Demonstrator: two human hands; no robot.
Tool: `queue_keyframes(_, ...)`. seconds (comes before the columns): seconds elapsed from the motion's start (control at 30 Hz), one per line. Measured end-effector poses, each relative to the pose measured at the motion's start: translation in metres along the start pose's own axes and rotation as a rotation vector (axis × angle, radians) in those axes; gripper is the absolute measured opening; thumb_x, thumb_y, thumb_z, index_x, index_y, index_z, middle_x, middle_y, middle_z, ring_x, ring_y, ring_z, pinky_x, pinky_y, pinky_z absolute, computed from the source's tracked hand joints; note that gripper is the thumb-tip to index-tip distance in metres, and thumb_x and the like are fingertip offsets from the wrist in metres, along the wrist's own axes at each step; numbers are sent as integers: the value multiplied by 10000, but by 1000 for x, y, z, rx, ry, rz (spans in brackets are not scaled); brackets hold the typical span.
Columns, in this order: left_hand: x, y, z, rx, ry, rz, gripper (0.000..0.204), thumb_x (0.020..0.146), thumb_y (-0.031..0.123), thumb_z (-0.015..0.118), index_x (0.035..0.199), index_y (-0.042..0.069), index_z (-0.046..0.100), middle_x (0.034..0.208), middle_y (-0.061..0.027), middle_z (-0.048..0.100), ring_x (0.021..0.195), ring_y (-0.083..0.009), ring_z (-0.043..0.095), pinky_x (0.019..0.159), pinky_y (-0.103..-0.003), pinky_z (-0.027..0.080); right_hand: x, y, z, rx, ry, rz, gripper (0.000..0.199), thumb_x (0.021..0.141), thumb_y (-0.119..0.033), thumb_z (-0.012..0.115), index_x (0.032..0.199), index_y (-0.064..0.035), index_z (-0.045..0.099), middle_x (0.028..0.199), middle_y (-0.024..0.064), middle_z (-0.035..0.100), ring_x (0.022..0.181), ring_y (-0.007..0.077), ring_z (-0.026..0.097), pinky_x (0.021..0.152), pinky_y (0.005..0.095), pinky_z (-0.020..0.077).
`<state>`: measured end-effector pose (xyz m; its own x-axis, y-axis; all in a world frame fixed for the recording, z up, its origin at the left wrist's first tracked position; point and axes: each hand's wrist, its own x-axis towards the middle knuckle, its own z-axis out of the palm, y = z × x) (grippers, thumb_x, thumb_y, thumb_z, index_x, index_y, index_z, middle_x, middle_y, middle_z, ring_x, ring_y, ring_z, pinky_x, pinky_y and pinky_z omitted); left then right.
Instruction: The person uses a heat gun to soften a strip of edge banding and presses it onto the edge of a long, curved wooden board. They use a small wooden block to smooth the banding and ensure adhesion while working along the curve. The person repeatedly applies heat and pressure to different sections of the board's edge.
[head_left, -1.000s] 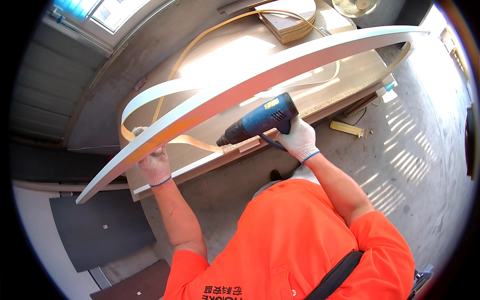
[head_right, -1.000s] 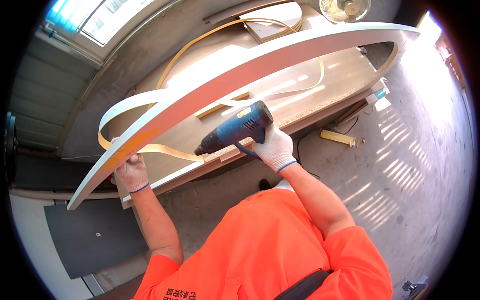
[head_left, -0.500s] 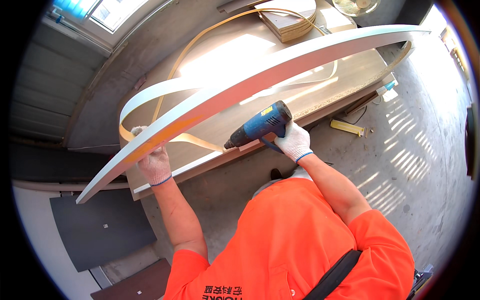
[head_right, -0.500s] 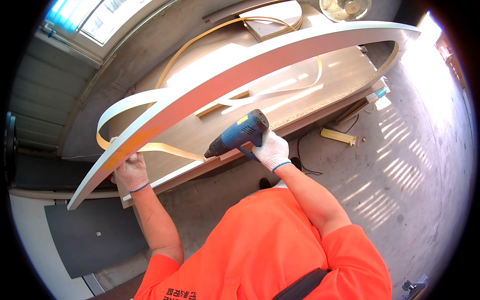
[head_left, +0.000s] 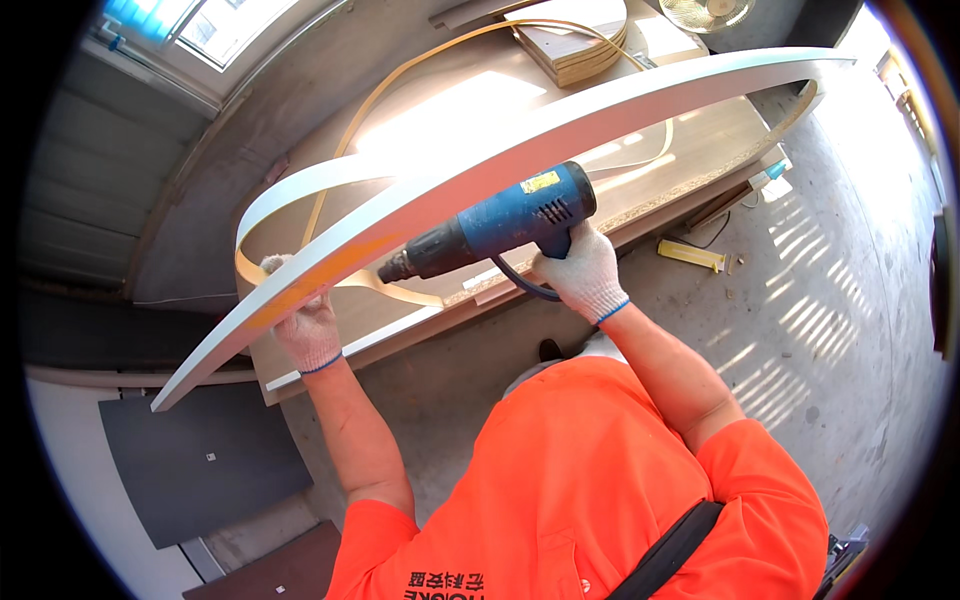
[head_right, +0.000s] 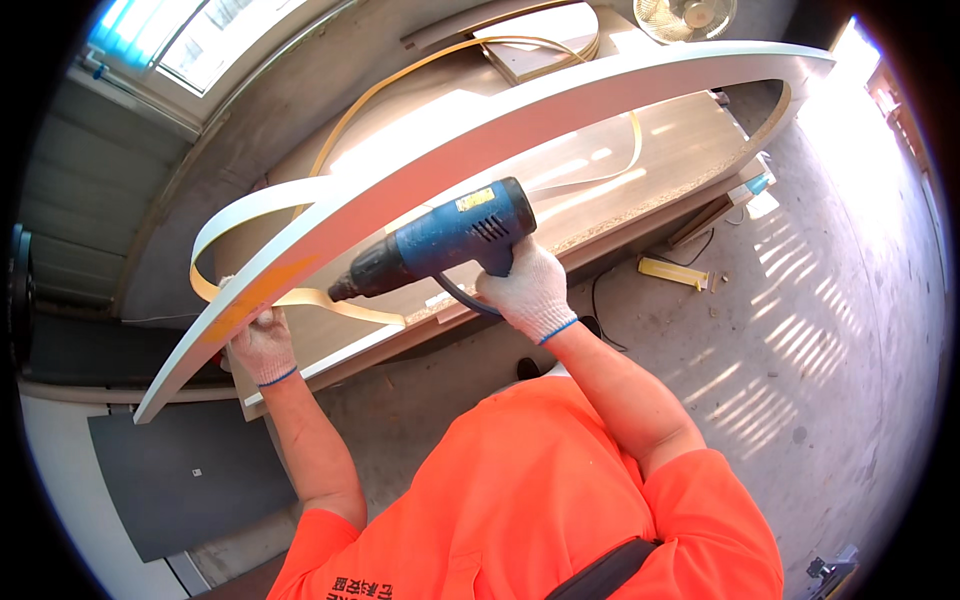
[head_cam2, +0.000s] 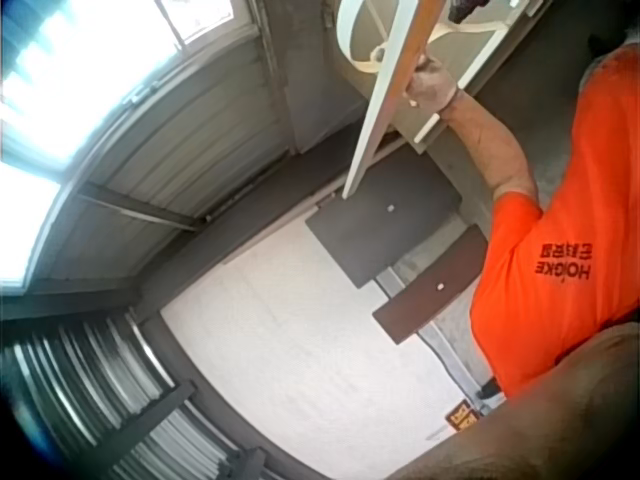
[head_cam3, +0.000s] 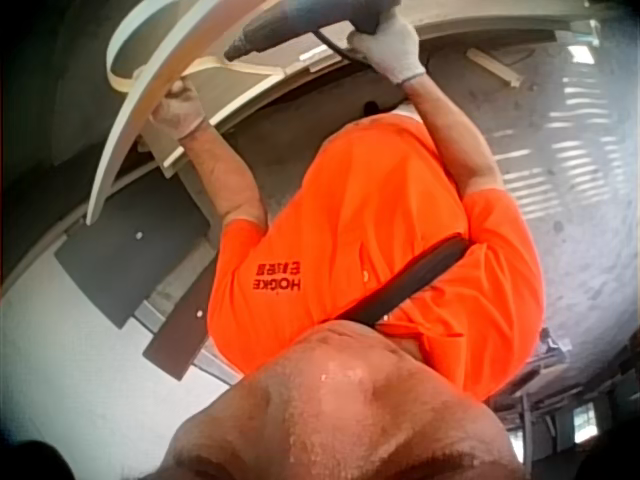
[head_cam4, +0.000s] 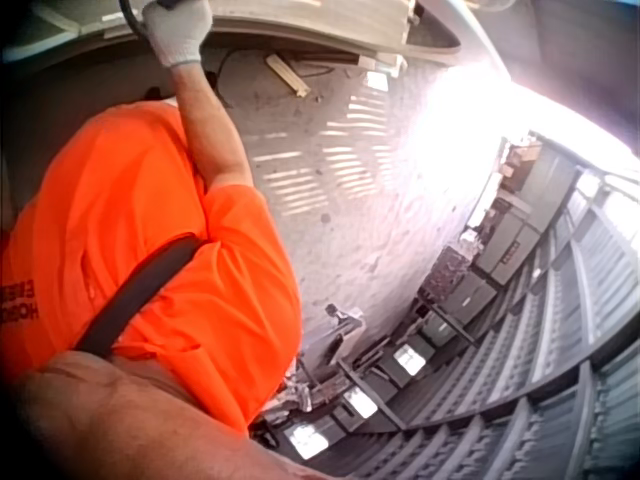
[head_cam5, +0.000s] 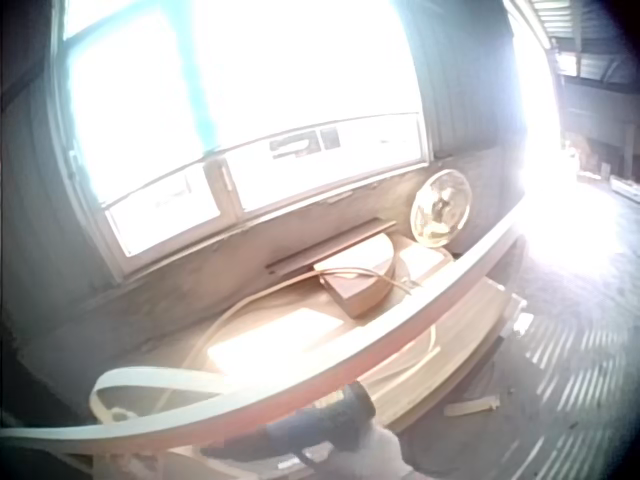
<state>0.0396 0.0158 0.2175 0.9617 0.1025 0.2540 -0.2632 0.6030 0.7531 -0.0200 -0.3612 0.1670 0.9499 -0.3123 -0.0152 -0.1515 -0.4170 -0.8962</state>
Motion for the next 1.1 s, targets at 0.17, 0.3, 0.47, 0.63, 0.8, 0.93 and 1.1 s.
queue_keyframes(0.17,-2,0,2,38,41,7,478,918,144,791,1370,122,638,1235,8,694,828,-98,590,788,-235,493,-3,-25,-7,149,-33,31,447,749,-239,746,1141,-39,669,908,200,754,940,426,740,851,463,583)
queue_keyframes(0.3,0,0,5,49,66,15,503,904,158,803,1376,121,634,1245,8,693,861,-97,609,798,-236,497,-1,-3,0,5,15,-25,455,754,-247,759,1153,-45,678,928,202,760,935,420,748,846,465,589)
queue_keyframes(0.47,0,0,-4,24,2,-3,509,905,150,805,1385,118,638,1274,2,700,955,-108,643,849,-256,520,-5,39,9,-181,19,-12,479,771,-278,766,1195,-71,682,969,211,764,947,444,740,851,496,595)
queue_keyframes(0.63,0,-4,-10,38,105,23,549,910,145,804,1430,120,631,1351,-10,703,1223,-160,673,1060,-336,541,-6,72,21,-291,-36,8,443,785,-282,768,1171,-86,677,971,210,765,939,441,738,845,509,599)
queue_keyframes(0.8,1,-3,-18,23,100,19,547,921,141,790,1443,117,627,1373,-18,698,1288,-176,660,1111,-355,533,-7,86,27,-360,-57,-26,420,785,-283,783,1137,-80,679,965,211,763,939,435,739,840,509,600)
queue_keyframes(0.93,1,-2,-24,56,69,13,545,927,135,771,1451,112,623,1383,-36,696,1292,-173,657,1083,-337,547,-7,76,27,-307,-63,1,469,772,-321,804,1144,-61,684,981,225,766,956,431,744,851,505,600)
queue_keyframes(1.1,2,-12,-14,60,196,97,462,972,67,713,1429,68,645,1328,-29,708,1007,-102,653,853,-269,550,-11,68,-13,82,-146,82,611,762,-423,881,1205,-30,728,1060,210,790,1005,321,782,937,399,587)
